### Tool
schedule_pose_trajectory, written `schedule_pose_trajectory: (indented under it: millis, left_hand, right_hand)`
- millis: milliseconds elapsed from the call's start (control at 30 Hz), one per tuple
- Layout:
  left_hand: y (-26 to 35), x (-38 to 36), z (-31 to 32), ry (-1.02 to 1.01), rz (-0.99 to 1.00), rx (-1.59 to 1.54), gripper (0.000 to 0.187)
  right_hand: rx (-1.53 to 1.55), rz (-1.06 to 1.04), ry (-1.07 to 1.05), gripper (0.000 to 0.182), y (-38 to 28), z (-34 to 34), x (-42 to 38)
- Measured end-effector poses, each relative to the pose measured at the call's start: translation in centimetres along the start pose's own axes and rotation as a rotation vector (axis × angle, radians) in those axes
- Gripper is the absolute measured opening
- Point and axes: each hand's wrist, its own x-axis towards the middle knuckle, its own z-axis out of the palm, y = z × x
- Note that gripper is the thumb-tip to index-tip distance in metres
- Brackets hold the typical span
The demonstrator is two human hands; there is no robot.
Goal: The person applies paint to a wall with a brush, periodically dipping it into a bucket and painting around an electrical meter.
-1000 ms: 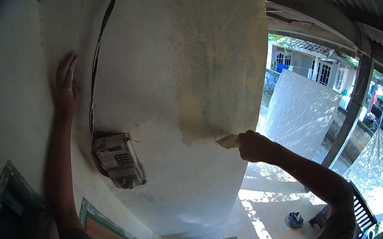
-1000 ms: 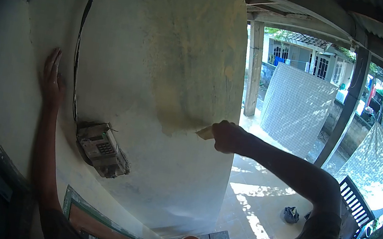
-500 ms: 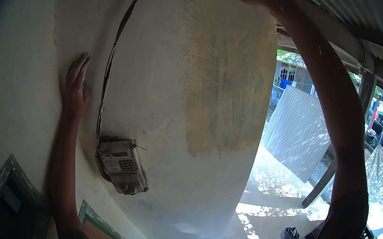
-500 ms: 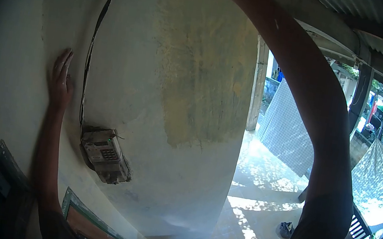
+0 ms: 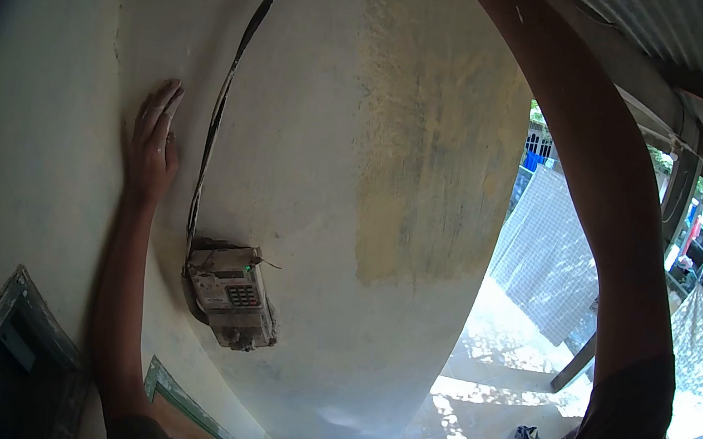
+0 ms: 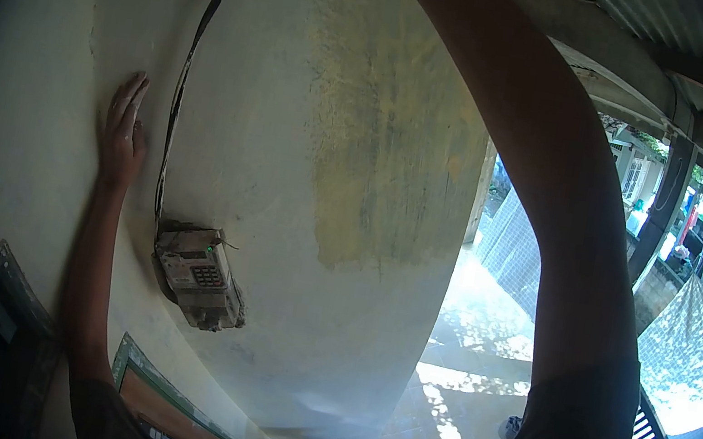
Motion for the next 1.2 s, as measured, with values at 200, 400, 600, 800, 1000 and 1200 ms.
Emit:
schedule_pose_trajectory:
  millis: [200,400,600,800,1000,1200]
  left_hand:
    - [0.0,0.0,0.2,0.010,0.005,-0.007,0.060]
    - [0.0,-0.1,0.2,0.015,0.010,0.007,0.061]
    - [0.3,0.0,0.1,0.013,0.010,0.000,0.060]
    - [-0.1,0.0,0.3,0.025,0.021,0.005,0.056]
    - [0.1,-0.1,0.4,0.018,0.008,-0.014,0.056]
    - [0.1,0.0,0.4,0.017,-0.002,-0.026,0.057]
  right_hand:
    - [-0.058,-0.078,-0.249,0.031,-4.2,-0.6,-12.6]
    - [-0.131,-0.123,-0.389,0.018,-4.9,3.2,-24.7]
    - [-0.121,-0.358,-0.329,0.027,-4.3,4.8,-37.4]
    - [0.355,-0.104,-0.972,0.036,-1.7,1.6,-39.1]
    - [0.211,-0.147,-0.323,0.036,2.8,-1.8,-29.4]
    - [-0.036,-0.416,0.012,0.045,6.1,-1.1,-18.6]
